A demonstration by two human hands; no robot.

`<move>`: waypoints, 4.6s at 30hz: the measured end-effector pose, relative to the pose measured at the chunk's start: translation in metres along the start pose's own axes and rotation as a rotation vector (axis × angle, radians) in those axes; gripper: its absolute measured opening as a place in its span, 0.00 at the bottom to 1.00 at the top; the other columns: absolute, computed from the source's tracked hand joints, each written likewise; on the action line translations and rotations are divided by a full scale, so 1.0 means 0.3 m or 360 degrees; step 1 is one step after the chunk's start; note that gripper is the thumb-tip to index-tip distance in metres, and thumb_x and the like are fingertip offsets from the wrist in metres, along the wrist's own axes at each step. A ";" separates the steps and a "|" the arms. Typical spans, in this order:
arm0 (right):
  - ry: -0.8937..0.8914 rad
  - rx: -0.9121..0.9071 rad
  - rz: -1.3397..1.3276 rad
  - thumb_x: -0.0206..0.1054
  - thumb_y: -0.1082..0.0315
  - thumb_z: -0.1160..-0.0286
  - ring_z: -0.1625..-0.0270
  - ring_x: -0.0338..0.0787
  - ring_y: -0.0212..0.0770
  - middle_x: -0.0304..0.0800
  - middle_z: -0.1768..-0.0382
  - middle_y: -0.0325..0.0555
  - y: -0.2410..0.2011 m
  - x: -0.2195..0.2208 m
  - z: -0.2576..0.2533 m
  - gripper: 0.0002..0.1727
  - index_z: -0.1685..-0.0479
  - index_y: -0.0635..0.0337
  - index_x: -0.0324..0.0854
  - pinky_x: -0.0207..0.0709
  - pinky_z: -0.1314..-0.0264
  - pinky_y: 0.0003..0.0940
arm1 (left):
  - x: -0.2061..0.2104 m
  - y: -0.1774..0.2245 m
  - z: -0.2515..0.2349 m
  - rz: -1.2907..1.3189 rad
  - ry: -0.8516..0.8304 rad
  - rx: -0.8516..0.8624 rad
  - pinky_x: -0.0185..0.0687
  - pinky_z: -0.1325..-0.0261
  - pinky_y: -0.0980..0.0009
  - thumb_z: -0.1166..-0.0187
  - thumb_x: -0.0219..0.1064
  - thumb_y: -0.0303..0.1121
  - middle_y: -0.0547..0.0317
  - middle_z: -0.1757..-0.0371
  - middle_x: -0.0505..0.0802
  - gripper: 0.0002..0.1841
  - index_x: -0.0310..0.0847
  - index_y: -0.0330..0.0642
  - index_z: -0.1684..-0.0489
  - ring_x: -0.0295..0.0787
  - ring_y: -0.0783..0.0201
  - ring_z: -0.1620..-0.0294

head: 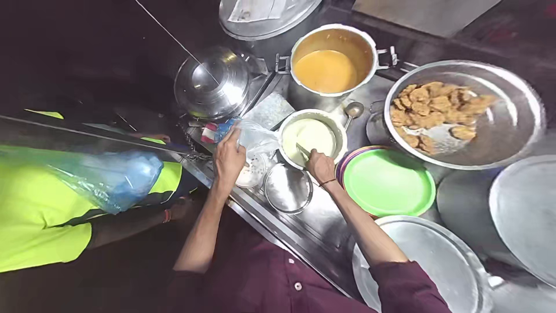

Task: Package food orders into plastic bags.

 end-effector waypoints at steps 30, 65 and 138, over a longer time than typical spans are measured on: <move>0.0209 -0.0053 -0.1919 0.61 0.62 0.12 0.88 0.61 0.26 0.70 0.86 0.32 0.358 -0.297 0.341 0.12 0.62 0.58 0.82 0.52 0.86 0.22 | 0.355 0.292 -0.498 -0.0255 -0.0610 0.0453 0.79 0.40 0.30 0.43 0.77 0.27 0.41 0.26 0.84 0.33 0.82 0.43 0.29 0.85 0.34 0.34; 0.0059 0.0068 -0.0476 0.57 0.55 0.14 0.42 0.92 0.60 0.94 0.50 0.58 0.171 0.073 -0.017 0.20 0.46 0.57 0.89 0.79 0.37 0.67 | 0.220 0.093 -0.348 0.0596 -0.0783 -0.0029 0.94 0.57 0.45 0.37 0.77 0.24 0.36 0.39 0.90 0.43 0.69 0.54 0.14 0.95 0.47 0.63; 0.0773 -0.0329 -0.0792 0.55 0.52 0.09 0.72 0.85 0.41 0.86 0.72 0.42 0.277 -0.380 0.423 0.18 0.50 0.53 0.86 0.79 0.67 0.43 | 0.306 0.327 -0.324 0.0626 -0.0877 0.0192 0.93 0.59 0.45 0.39 0.77 0.25 0.37 0.43 0.91 0.45 0.68 0.57 0.12 0.94 0.47 0.66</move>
Point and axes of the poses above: each hand's wrist, its own z-axis away from the middle knuckle, its own x-axis out of the palm, y = z × x, the point moved 3 cm from there along -z, towards the middle knuckle
